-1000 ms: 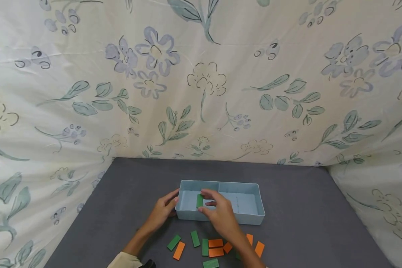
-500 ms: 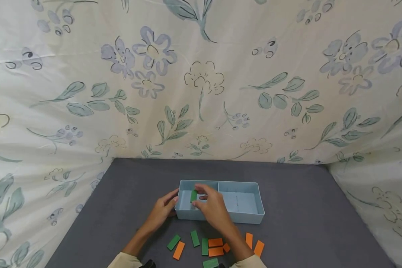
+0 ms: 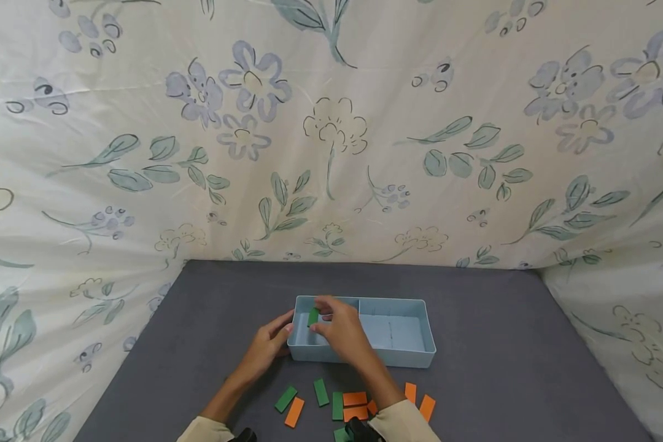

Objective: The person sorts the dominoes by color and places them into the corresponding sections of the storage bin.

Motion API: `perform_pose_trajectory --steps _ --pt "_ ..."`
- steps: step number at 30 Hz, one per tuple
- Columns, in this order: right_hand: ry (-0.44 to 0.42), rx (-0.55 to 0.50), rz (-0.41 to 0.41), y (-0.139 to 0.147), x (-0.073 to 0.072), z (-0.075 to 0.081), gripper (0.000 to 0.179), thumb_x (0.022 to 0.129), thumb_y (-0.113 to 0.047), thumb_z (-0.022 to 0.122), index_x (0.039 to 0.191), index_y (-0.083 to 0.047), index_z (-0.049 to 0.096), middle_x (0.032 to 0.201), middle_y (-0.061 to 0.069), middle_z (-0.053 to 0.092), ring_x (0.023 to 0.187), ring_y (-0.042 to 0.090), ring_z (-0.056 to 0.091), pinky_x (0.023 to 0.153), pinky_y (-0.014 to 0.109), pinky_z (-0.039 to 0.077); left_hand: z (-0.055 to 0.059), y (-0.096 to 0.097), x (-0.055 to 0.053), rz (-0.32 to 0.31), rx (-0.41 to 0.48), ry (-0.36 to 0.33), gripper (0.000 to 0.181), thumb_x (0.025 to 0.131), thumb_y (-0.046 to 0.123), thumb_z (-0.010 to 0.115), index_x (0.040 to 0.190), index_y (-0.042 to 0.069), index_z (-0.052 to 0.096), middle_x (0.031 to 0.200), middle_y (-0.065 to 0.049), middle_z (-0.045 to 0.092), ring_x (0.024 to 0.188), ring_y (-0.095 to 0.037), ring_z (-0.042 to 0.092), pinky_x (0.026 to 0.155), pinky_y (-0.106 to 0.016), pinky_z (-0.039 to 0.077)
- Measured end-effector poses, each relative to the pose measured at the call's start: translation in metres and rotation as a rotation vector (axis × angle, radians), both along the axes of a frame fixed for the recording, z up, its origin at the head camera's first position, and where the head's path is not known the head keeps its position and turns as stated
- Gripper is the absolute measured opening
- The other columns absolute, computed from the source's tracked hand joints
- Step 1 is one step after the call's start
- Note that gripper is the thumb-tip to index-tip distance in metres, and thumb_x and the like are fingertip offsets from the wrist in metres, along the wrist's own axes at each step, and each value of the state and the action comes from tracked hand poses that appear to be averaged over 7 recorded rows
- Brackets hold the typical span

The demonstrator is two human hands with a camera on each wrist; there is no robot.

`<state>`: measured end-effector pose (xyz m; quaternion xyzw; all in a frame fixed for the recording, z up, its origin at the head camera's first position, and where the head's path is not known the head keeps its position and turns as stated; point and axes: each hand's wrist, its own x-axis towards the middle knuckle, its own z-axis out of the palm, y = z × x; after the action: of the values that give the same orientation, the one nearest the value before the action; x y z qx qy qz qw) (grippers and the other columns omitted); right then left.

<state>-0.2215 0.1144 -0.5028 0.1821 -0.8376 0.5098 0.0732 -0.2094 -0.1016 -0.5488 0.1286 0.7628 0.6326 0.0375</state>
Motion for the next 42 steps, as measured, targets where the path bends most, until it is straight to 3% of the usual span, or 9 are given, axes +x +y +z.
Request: perform_pose_trajectory --steps 13,20,28,35,42 --pt "-0.018 0.076 0.069 -0.006 -0.013 -0.010 0.054 0.088 -0.001 0.086 0.138 0.002 0.066 0.127 0.020 0.072 0.111 0.037 0.072 0.091 0.047 0.061 -0.007 -0.003 0.000 -0.023 -0.018 0.023 0.055 0.116 0.028 0.050 0.163 0.003 0.040 0.160 -0.028 0.046 0.138 -0.045 0.055 0.095 -0.051 0.060" --pt "-0.051 0.094 0.067 -0.014 -0.014 -0.011 0.052 0.088 0.000 0.086 0.136 0.001 0.067 0.126 0.020 0.072 0.111 0.037 0.071 0.091 0.050 0.060 -0.007 -0.006 0.002 -0.023 -0.010 0.006 0.054 0.116 0.028 0.049 0.164 0.004 0.039 0.163 -0.026 0.043 0.140 -0.044 0.053 0.097 -0.052 0.058" --pt "-0.102 0.122 0.088 -0.018 -0.015 -0.008 0.053 0.087 0.002 0.085 0.137 0.001 0.066 0.124 0.020 0.072 0.106 0.035 0.073 0.081 0.042 0.062 -0.006 -0.007 0.003 -0.035 -0.014 0.000 0.053 0.116 0.026 0.049 0.164 0.004 0.039 0.163 -0.026 0.043 0.141 -0.044 0.053 0.097 -0.050 0.059" --pt "-0.090 0.153 0.087 -0.020 -0.021 -0.012 0.053 0.088 0.002 0.085 0.137 0.001 0.066 0.127 0.020 0.072 0.103 0.034 0.074 0.080 0.041 0.061 -0.008 -0.007 0.003 -0.057 -0.007 0.027 0.052 0.117 0.026 0.046 0.165 0.007 0.038 0.163 -0.024 0.044 0.143 -0.043 0.051 0.099 -0.050 0.058" --pt "-0.102 0.109 0.089 -0.020 -0.022 -0.014 0.050 0.089 0.004 0.082 0.136 0.000 0.067 0.132 0.021 0.069 0.106 0.034 0.075 0.079 0.041 0.062 -0.007 -0.007 0.004 -0.055 -0.008 0.027 0.058 0.115 0.035 0.050 0.165 0.007 0.038 0.163 -0.025 0.043 0.141 -0.043 0.053 0.098 -0.049 0.059"
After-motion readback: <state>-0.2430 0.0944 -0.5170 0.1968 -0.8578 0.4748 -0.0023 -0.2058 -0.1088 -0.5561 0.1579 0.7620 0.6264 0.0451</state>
